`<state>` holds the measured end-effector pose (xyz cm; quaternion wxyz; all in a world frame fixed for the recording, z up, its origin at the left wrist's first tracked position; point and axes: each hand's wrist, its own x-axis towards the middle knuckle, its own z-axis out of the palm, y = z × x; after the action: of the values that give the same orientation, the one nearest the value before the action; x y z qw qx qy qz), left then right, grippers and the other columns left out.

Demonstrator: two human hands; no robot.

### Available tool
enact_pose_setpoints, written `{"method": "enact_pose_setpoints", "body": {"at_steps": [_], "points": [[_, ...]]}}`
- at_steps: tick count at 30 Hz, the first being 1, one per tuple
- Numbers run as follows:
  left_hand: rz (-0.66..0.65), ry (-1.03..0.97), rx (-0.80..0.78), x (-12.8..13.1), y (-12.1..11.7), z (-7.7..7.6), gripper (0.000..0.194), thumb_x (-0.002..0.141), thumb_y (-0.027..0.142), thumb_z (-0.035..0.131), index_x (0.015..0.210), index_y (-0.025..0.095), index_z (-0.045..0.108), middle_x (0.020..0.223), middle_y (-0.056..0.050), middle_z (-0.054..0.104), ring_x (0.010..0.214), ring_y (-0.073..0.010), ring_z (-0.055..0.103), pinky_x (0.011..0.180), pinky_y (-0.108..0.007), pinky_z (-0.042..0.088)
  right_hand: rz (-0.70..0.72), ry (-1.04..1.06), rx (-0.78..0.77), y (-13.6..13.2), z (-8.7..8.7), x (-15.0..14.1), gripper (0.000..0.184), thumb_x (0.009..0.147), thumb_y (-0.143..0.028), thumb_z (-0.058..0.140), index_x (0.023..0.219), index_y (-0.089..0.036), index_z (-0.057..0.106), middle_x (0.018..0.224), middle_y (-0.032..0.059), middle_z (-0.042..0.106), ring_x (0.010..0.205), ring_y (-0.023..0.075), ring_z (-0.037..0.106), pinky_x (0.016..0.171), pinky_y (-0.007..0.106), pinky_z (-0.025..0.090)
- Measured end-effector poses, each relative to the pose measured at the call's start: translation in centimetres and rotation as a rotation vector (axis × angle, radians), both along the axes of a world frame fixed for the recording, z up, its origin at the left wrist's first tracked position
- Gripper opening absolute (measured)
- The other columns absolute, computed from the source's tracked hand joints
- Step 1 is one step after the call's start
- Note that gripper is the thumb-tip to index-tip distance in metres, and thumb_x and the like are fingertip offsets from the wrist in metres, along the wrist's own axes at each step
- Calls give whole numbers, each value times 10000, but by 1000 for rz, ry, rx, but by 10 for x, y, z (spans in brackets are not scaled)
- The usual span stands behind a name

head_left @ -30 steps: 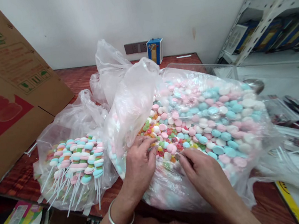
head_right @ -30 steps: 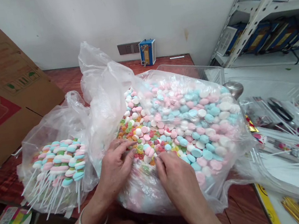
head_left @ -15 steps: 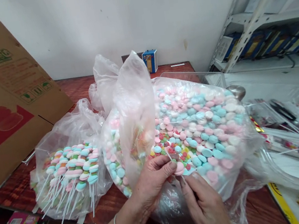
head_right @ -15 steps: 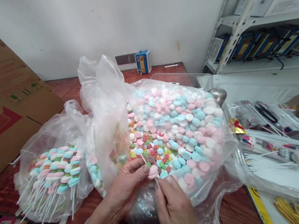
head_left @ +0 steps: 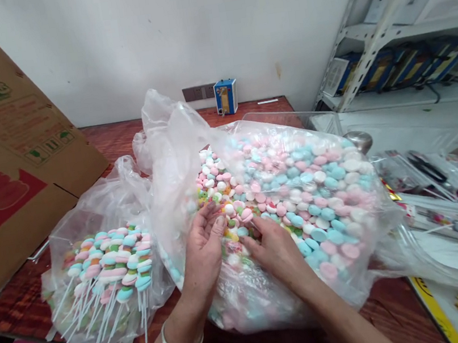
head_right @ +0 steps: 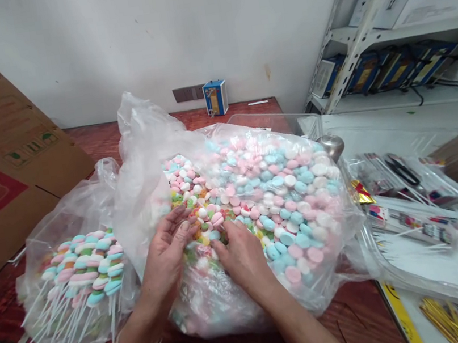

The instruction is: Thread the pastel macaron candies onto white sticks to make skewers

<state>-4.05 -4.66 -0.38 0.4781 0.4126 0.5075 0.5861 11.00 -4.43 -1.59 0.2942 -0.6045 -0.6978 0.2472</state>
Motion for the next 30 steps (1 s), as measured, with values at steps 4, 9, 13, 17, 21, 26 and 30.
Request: {"method": "enact_pose_setpoints", "body": {"at_steps": [4, 9, 13, 17, 21, 26, 30], "points": [[31, 6, 4, 0, -1, -5, 367, 906, 357, 650, 1239, 215, 590, 1306, -91, 661, 1189, -220, 651, 991, -364, 557, 15, -4, 2, 8, -1, 2, 133, 859, -230, 567, 733, -190, 572, 711, -22, 581, 663, 141, 520, 622, 235, 338], [31, -58, -23, 1, -3, -1, 353, 865, 362, 702, 1173, 207, 625, 1230, -78, 697, 1130, -218, 678, 955, -342, 565, -73, -18, 52, 19, -6, 0, 124, 913, -246, 520, 931, -183, 626, 897, 42, 670, 833, 192, 594, 725, 267, 387], [8, -64, -47, 1, -3, -1, 334, 860, 371, 723, 1153, 224, 658, 1160, -58, 723, 1072, -199, 696, 869, -278, 580, -45, -54, 40, 25, -8, -7, 213, 907, -181, 522, 1081, -205, 641, 945, 45, 703, 844, 205, 627, 706, 271, 383], [-3, -79, -37, 0, -4, -5, 333, 861, 372, 727, 1157, 231, 673, 1190, -62, 716, 1058, -208, 702, 793, -258, 595, 18, -100, 36, 24, -7, -10, 284, 883, -147, 553, 1140, -220, 651, 1054, 69, 683, 896, 215, 614, 681, 271, 355], [5, -88, -30, 0, -5, -8, 324, 855, 370, 734, 1135, 215, 684, 1175, -69, 721, 1051, -211, 706, 804, -264, 600, 5, -98, 28, 27, -8, -12, 252, 865, -142, 546, 1074, -205, 670, 1038, 81, 650, 813, 198, 571, 632, 273, 306], [-53, -80, -71, -1, -4, -5, 391, 840, 365, 744, 1190, 204, 680, 1161, -98, 735, 1051, -234, 702, 742, -268, 606, 26, 49, 9, 30, -3, -2, 178, 898, -275, 537, 872, -176, 683, 773, 22, 604, 701, 169, 520, 626, 262, 356], [-288, -51, -66, 2, -1, 6, 394, 819, 317, 765, 1196, 209, 726, 1119, -89, 761, 1032, -241, 706, 826, -319, 596, 149, 421, -159, 14, 13, 12, 317, 933, -410, 527, 1013, -174, 724, 715, 0, 625, 655, 159, 557, 622, 260, 448]]}}
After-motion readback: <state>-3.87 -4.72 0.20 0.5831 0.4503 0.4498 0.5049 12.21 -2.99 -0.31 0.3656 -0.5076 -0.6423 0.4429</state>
